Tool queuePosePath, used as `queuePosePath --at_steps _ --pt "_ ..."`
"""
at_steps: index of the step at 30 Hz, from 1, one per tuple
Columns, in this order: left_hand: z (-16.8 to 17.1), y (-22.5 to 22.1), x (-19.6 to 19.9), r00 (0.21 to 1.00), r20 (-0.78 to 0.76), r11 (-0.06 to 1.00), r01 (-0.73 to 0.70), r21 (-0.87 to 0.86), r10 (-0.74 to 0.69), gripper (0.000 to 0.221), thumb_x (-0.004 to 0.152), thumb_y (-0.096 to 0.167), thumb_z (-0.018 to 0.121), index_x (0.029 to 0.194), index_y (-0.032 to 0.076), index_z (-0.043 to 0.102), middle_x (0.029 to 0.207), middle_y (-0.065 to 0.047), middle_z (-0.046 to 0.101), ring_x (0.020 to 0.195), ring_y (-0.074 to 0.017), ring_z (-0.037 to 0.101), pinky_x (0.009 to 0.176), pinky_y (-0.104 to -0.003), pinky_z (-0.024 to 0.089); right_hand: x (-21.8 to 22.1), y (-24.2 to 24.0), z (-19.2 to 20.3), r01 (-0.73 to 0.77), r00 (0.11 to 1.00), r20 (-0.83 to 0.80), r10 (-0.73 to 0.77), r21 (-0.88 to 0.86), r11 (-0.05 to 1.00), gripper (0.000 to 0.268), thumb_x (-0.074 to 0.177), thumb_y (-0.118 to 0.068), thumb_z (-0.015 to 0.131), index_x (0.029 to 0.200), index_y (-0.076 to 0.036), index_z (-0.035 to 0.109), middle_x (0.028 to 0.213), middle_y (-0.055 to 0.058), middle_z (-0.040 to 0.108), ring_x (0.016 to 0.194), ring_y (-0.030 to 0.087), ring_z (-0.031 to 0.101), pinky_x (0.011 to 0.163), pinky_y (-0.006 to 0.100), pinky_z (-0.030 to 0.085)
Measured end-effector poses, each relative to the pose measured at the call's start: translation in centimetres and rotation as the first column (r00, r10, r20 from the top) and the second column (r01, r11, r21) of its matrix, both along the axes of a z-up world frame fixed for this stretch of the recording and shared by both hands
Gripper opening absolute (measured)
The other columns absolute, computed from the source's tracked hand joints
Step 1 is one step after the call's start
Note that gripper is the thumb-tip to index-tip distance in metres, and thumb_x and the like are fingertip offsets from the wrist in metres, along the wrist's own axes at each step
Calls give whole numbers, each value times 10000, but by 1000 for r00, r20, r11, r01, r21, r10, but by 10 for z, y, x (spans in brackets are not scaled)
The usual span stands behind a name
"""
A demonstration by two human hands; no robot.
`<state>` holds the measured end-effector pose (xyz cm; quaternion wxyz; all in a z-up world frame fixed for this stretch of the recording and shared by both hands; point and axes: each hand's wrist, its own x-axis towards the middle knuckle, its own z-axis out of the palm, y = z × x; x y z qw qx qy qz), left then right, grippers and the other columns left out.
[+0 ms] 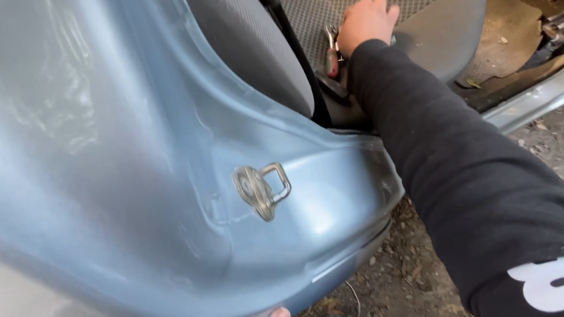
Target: Aligning and installing a plastic wheel arch trim piece onto the rear quarter panel of a car.
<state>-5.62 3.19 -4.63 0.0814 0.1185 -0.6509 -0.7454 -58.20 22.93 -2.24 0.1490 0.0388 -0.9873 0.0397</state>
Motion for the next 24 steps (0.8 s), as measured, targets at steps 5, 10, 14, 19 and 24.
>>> queuePosePath --at_steps 5,10,14,19,24 --pt "-9 34 3 970 -100 925 -176 336 221 388 772 -11 846 1117 -3 667 1064 -167 720 1014 -292 705 948 -442 559 -3 31 14 -309 864 -498 78 -401 862 119 937 -180 749 908 -67 728 928 94 680 897 286 609 788 463 482" --pt "49 41 -2 971 133 920 -230 316 197 374 750 124 829 1094 8 740 1116 -128 777 1055 -236 730 997 -370 551 244 63 122 -454 845 -462 269 -886 -97 134 1024 13 667 943 -41 575 797 20 639 664 124 616 628 258 555" --pt "39 43 -5 974 -22 895 -200 398 227 413 757 107 855 1129 -2 710 1132 -110 753 1082 -219 705 1030 -358 521 418 81 108 16 697 -93 711 -989 -145 109 1026 -38 534 922 -48 569 783 73 611 622 158 569 591 289 505" --pt "42 45 -9 967 -100 877 -167 451 235 367 771 34 834 1110 18 695 1112 -88 733 1066 -200 685 998 -347 516 479 54 35 690 447 454 771 -724 26 181 982 -62 564 1089 5 694 975 90 681 890 185 666 836 312 576" --pt "33 46 -14 951 -136 871 -190 453 278 336 774 20 826 1087 22 703 1093 -53 731 1027 -171 675 956 -322 516 462 -3 -41 660 674 358 646 -683 -311 149 987 -13 532 1100 18 625 1053 82 665 983 204 663 906 304 587"
